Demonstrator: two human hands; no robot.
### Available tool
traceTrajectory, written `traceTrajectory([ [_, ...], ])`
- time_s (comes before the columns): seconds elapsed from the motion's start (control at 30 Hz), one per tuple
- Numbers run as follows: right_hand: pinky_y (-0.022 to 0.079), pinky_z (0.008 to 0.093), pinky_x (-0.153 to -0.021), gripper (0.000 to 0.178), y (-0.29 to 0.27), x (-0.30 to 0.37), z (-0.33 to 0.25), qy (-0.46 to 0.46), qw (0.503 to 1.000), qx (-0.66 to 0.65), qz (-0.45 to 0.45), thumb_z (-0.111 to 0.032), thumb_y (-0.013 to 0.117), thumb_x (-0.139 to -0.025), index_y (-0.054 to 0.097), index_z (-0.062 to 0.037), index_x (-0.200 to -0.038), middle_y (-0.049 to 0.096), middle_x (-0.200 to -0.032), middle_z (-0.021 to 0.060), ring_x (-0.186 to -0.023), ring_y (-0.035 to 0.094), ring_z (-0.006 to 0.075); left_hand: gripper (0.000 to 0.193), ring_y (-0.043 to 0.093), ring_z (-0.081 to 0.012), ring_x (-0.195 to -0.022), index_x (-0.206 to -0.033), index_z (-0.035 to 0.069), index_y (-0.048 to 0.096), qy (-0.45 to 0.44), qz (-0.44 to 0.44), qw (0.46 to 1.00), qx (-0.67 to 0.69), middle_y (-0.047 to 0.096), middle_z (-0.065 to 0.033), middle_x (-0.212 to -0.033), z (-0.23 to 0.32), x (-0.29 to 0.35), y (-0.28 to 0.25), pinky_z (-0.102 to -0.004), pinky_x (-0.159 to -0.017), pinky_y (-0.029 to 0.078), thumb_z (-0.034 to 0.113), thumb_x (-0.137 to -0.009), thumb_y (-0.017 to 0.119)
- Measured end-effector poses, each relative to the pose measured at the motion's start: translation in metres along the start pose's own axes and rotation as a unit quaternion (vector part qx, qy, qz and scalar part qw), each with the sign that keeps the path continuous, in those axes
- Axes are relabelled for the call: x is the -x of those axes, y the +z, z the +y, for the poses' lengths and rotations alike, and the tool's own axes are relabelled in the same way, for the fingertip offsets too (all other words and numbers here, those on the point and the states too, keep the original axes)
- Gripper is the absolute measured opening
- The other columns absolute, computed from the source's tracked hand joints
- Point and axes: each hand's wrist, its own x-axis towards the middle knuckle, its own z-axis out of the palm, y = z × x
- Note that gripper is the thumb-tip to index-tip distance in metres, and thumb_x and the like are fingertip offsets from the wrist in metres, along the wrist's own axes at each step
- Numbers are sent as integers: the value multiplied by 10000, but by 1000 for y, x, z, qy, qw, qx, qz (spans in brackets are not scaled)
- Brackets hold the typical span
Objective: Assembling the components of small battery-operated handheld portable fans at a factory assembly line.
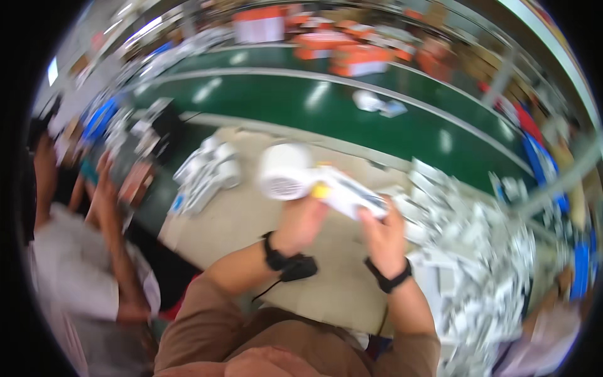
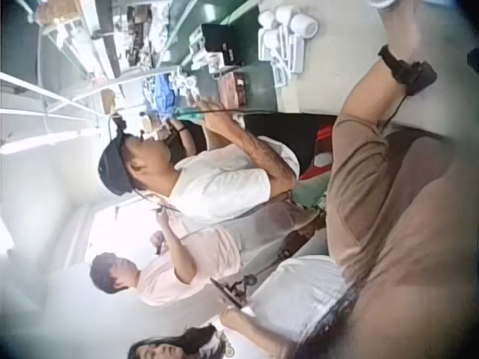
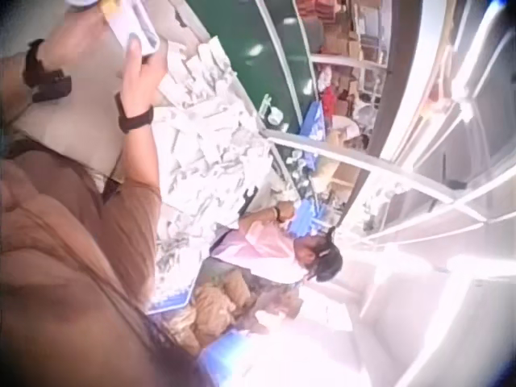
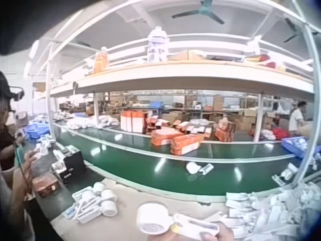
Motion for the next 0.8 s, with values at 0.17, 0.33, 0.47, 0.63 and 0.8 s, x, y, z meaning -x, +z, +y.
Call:
traceTrajectory([
  [0.17,431,260,-654,293,-3,0,-12,0,996,84,-20,-252,586,-868,543,17,-976,567,-764,78,-711,525,134,434,464,-235,-1170,-1324,44,345,-2,70,995,77,460,-161,-1285,8,9,10,-386,-989,382,184,-938,486],
  [0.33,420,299,-617,289,-9,5,-12,-76,992,104,-4,-265,587,-857,548,18,-899,550,-734,110,-667,518,187,442,454,-253,-1184,-1327,45,330,15,83,993,78,450,-164,-1284,3,18,16,-404,-992,381,191,-939,482],
  [0.47,387,309,-557,291,-20,7,-11,-216,964,154,-11,-270,595,-837,551,15,-793,511,-667,122,-600,486,205,431,469,-267,-1171,-1308,32,351,5,36,992,121,479,-152,-1242,3,26,22,-407,-988,385,188,-933,494],
  [0.63,385,297,-504,303,-7,4,10,-33,998,37,-46,-284,645,-816,542,-14,-724,486,-583,69,-538,453,146,382,518,-243,-1097,-1250,18,418,5,99,991,91,524,-128,-1173,2,24,16,-392,-949,415,207,-928,501],
  [0.8,396,255,-550,281,9,8,7,14,992,48,-119,-237,650,-811,547,10,-896,501,-661,55,-607,442,86,311,575,-196,-981,-1168,14,499,-32,120,988,87,574,-87,-1085,11,13,-9,-349,-848,471,202,-920,506],
])
